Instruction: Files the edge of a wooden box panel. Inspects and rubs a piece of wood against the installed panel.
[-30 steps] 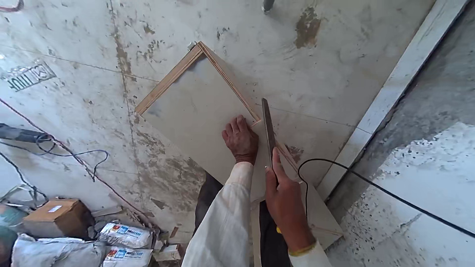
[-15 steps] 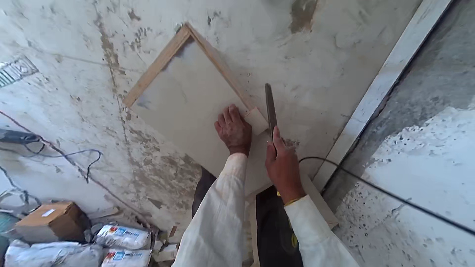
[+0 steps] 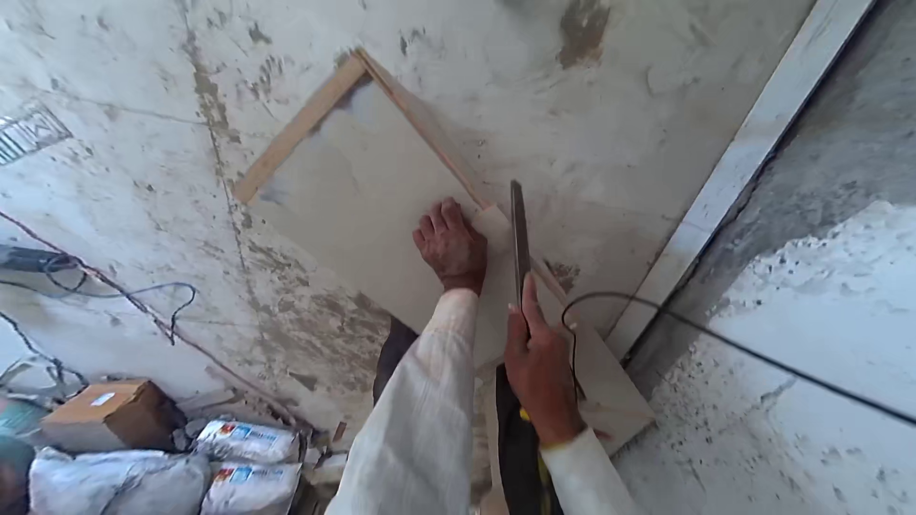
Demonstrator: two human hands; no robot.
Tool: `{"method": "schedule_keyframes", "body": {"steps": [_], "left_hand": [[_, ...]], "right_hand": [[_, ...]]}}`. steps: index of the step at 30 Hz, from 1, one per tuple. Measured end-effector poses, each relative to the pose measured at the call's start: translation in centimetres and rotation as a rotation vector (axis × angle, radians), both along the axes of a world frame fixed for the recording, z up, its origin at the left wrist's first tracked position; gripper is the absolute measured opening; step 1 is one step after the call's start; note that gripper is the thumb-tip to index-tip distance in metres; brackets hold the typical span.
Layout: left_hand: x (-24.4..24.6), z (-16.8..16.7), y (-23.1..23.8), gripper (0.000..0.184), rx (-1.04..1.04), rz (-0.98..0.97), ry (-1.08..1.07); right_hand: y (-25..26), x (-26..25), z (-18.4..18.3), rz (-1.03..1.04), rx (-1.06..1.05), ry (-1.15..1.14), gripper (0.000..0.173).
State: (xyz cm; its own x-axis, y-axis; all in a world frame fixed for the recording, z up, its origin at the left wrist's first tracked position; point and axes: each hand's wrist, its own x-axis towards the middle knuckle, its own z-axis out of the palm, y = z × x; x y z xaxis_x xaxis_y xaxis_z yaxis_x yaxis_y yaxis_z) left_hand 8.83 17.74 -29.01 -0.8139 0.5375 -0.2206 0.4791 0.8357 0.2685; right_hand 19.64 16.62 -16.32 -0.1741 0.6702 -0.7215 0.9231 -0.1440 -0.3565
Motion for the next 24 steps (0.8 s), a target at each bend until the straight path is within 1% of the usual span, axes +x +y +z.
{"method": "schedule_keyframes", "body": {"steps": [1,3,4,5,6,8,10,12,13,15,17,19,21,22,24], "left_hand": [[0.3,0.2,-0.4,0.031,-0.012,-0.006,-0.006],[-0.2,0.0,0.0,0.031,0.003,-0.003,0.007],[-0.1,0.1,0.1,0.031,0.001,-0.001,-0.006],[0.3,0.6,-0.1,0.031,-0.021,-0.003,-0.034],[0.2,0.7,0.0,0.031,-0.034,-0.003,-0.045],[-0.6,0.2,0.6,0.031,-0.02,0.007,-0.02],[-0.1,0.8,-0.3,0.032,-0.061,-0.001,-0.07],[-0.1,0.7,-0.4,0.033,-0.054,-0.004,-0.069],[-0.2,0.5,0.0,0.033,-0.026,-0.003,-0.052],[0.0,0.9,-0.1,0.032,-0.016,-0.016,-0.053],[-0.7,0.3,0.2,0.031,-0.009,-0.008,-0.013],[0.0,1.2,-0.8,0.032,-0.047,-0.017,-0.072],[-0.1,1.1,-0.5,0.034,-0.035,-0.018,-0.075],[-0.2,0.9,0.0,0.033,-0.008,-0.019,-0.067],[-0.4,0.6,0.1,0.032,0.012,-0.016,-0.044]], "right_hand": [[0.1,0.0,-0.1,0.001,-0.049,-0.009,0.054],[2.7,-0.4,-1.4,-0.001,-0.168,-0.019,0.055],[3.5,-0.3,-1.2,-0.011,-0.199,-0.023,0.054],[3.4,-0.1,-0.4,-0.023,-0.182,-0.019,0.054],[2.9,-0.3,0.0,-0.029,-0.118,0.007,0.054],[1.0,-1.0,-0.1,-0.026,-0.031,0.059,0.053],[0.0,-0.7,-0.7,-0.013,-0.073,0.031,0.054],[2.6,-0.8,-2.5,-0.049,-0.153,0.014,0.053],[3.6,-0.8,-2.6,-0.06,-0.165,0.017,0.053],[1.9,-0.4,-0.8,-0.043,-0.067,0.033,0.053],[-0.3,-0.8,-1.2,-0.032,0.007,0.052,0.053],[-0.5,-0.2,-1.2,-0.027,-0.067,0.019,0.054],[2.0,-0.2,-1.8,-0.057,-0.146,-0.007,0.054],[2.4,-0.2,-1.5,-0.06,-0.13,-0.008,0.054],[1.0,-0.8,-0.5,-0.072,-0.054,0.023,0.053]]}}
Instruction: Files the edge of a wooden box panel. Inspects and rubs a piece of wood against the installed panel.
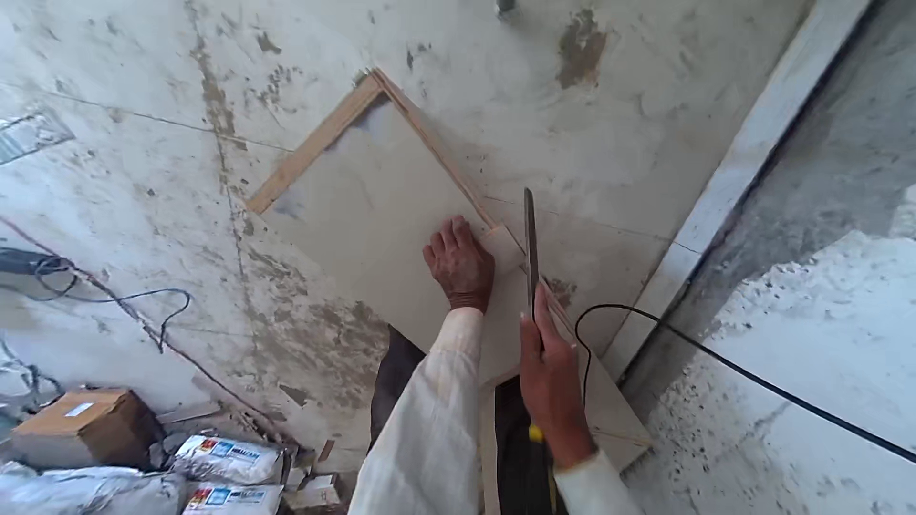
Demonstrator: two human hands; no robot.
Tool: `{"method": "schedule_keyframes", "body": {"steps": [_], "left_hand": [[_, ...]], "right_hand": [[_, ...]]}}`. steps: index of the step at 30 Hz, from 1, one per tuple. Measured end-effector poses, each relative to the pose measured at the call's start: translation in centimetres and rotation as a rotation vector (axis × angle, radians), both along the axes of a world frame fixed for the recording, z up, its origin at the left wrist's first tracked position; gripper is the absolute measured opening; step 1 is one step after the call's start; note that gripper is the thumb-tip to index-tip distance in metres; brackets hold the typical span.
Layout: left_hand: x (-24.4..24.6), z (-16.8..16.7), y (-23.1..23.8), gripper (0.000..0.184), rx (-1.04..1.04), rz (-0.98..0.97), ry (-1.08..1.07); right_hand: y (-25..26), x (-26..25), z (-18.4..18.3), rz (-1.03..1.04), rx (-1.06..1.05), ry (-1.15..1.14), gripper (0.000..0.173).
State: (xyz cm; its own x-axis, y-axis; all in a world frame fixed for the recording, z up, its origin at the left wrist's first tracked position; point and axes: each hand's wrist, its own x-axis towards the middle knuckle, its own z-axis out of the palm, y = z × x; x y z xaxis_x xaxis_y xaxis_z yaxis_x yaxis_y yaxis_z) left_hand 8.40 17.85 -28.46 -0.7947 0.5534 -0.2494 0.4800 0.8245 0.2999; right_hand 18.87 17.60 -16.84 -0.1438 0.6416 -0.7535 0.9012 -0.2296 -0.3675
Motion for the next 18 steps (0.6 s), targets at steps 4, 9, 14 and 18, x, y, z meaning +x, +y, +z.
{"method": "schedule_keyframes", "body": {"steps": [4,9,14,18], "left_hand": [[0.4,0.3,-0.9,0.032,-0.04,-0.022,-0.015],[0.0,-0.3,0.2,0.029,0.024,0.001,0.045],[0.7,0.2,-0.1,0.031,-0.019,0.007,-0.001],[-0.1,-0.4,0.2,0.029,0.012,0.012,0.025]], "right_hand": [[-0.4,-0.2,-0.7,0.033,-0.042,-0.009,0.054],[1.2,-1.6,-0.1,0.079,0.009,0.05,0.053],[3.8,-2.4,-2.4,0.131,-0.048,0.0,0.052],[0.5,-2.1,-1.7,0.113,0.074,0.052,0.054]]}}
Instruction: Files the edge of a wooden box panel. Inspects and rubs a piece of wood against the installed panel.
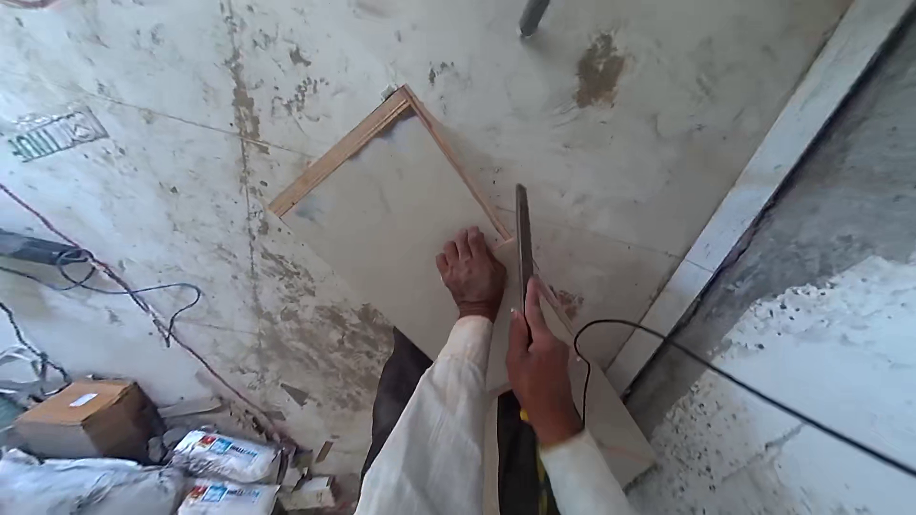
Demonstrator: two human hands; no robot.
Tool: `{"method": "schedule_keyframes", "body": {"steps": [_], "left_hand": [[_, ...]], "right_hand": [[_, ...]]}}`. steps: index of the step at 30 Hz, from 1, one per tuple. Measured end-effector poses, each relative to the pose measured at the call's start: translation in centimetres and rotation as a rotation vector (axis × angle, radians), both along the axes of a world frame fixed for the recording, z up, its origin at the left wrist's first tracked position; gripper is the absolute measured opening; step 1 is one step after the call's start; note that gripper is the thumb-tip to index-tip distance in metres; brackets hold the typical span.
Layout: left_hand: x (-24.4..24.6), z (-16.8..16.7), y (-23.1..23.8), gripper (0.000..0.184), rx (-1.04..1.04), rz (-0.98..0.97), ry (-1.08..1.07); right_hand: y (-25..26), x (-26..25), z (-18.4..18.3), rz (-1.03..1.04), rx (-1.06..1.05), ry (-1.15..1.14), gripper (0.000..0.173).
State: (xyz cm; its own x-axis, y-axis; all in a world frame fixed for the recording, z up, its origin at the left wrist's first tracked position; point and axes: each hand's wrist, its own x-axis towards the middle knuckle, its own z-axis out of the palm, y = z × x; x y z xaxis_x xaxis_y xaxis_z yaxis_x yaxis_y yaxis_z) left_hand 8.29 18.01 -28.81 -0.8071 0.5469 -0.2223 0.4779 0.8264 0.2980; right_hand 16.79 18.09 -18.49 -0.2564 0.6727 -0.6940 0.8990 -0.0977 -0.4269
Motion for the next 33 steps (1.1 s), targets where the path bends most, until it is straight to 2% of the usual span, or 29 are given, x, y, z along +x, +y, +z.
{"method": "schedule_keyframes", "body": {"steps": [3,6,7,9,11,14,17,19,21,23,25,27,29,31,33], "left_hand": [[0.7,1.2,-1.2,0.032,-0.058,-0.019,-0.089],[0.2,0.1,-1.0,0.029,0.09,-0.024,-0.03],[0.2,0.0,-2.1,0.032,0.148,-0.066,-0.006],[0.7,-0.1,-4.0,0.049,0.226,-0.233,0.013],[2.2,0.2,-5.9,0.062,0.195,-0.396,0.014],[2.3,1.7,-5.5,0.056,0.097,-0.481,-0.058],[0.4,5.2,-3.0,0.046,0.053,-0.469,-0.341],[-1.2,6.8,-2.4,0.031,0.072,-0.469,-0.508],[-2.5,7.1,-2.4,0.023,0.029,-0.485,-0.529],[-3.2,6.6,-2.6,0.027,-0.015,-0.432,-0.458],[-3.0,5.5,-2.9,0.038,0.052,-0.292,-0.314],[-1.9,3.1,-3.2,0.043,0.176,-0.087,-0.141],[-0.5,0.4,-3.0,0.044,0.187,0.099,-0.035],[0.8,-2.0,-2.4,0.044,0.178,0.171,0.089],[1.4,-2.9,-1.9,0.043,0.159,0.183,0.157]], "right_hand": [[0.3,1.4,-0.8,-0.044,-0.083,-0.088,0.054],[2.6,3.2,-1.5,-0.171,-0.079,-0.103,0.054],[2.4,4.1,-1.0,-0.201,-0.048,-0.081,0.053],[2.9,5.9,-0.7,-0.252,0.027,-0.037,0.053],[3.3,7.7,-1.1,-0.28,0.03,-0.036,0.054],[3.3,8.7,-1.3,-0.348,-0.03,-0.027,0.053],[2.7,9.4,-0.1,-0.379,-0.052,0.023,0.053],[2.5,9.7,0.4,-0.406,-0.062,0.06,0.054],[2.4,9.7,0.8,-0.408,-0.067,0.083,0.054],[2.5,9.1,1.3,-0.381,-0.079,0.087,0.054],[2.6,8.1,1.9,-0.309,-0.075,0.074,0.055],[2.7,6.6,2.8,-0.194,-0.054,0.042,0.055],[2.6,4.8,3.7,-0.103,-0.054,0.021,0.054],[2.3,2.7,4.9,-0.048,-0.068,0.019,0.053],[1.3,1.1,5.5,0.01,-0.043,0.012,0.052]]}}
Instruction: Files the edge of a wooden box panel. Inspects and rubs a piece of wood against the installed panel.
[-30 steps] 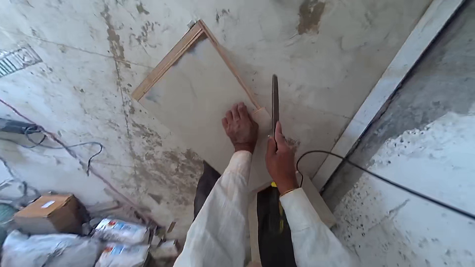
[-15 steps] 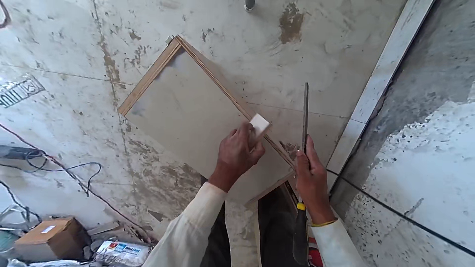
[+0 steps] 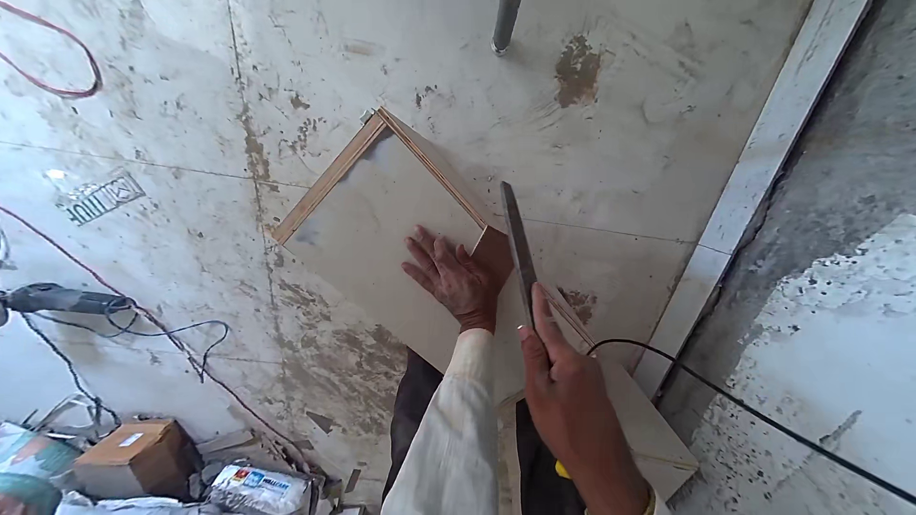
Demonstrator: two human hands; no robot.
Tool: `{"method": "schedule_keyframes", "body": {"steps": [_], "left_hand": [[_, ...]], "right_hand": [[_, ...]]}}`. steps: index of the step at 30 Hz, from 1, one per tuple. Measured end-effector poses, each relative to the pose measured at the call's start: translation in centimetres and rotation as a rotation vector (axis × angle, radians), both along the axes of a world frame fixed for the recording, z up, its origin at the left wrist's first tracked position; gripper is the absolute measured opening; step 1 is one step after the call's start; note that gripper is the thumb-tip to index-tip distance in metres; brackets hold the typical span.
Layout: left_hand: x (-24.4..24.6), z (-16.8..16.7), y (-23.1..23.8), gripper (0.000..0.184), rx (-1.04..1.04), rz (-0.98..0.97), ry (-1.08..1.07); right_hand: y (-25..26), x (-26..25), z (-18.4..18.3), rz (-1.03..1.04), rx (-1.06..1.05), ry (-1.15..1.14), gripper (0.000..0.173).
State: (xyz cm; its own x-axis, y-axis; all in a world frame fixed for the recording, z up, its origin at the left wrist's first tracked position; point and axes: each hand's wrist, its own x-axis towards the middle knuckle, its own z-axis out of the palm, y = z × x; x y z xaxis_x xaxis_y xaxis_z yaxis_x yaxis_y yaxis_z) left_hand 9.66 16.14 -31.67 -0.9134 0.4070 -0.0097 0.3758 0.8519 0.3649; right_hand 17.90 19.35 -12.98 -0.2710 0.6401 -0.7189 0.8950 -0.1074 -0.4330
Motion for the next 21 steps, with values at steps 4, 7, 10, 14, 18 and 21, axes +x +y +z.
{"method": "schedule_keyframes", "body": {"steps": [4,7,10,14,18,21], "left_hand": [[-0.2,0.9,0.5,0.042,-0.034,-0.02,-0.011],[-0.3,0.3,0.4,0.043,-0.037,-0.027,0.038],[0.1,1.4,0.4,0.044,-0.086,-0.015,-0.045],[0.0,1.6,0.3,0.045,-0.115,0.014,-0.097],[0.0,1.0,0.5,0.044,-0.069,0.001,-0.052],[-0.7,0.8,1.0,0.044,-0.089,0.02,-0.086]], "right_hand": [[-2.2,-2.6,-2.6,0.129,0.034,-0.125,0.053],[0.9,-3.3,-5.2,0.16,-0.023,-0.193,0.054],[0.8,-1.6,-3.5,0.186,0.074,-0.157,0.054],[-1.4,-0.8,-3.9,0.192,0.056,-0.164,0.053],[2.0,-0.3,-4.9,0.118,-0.018,-0.199,0.054],[-2.2,0.4,-3.7,0.149,0.214,-0.07,0.051]]}}
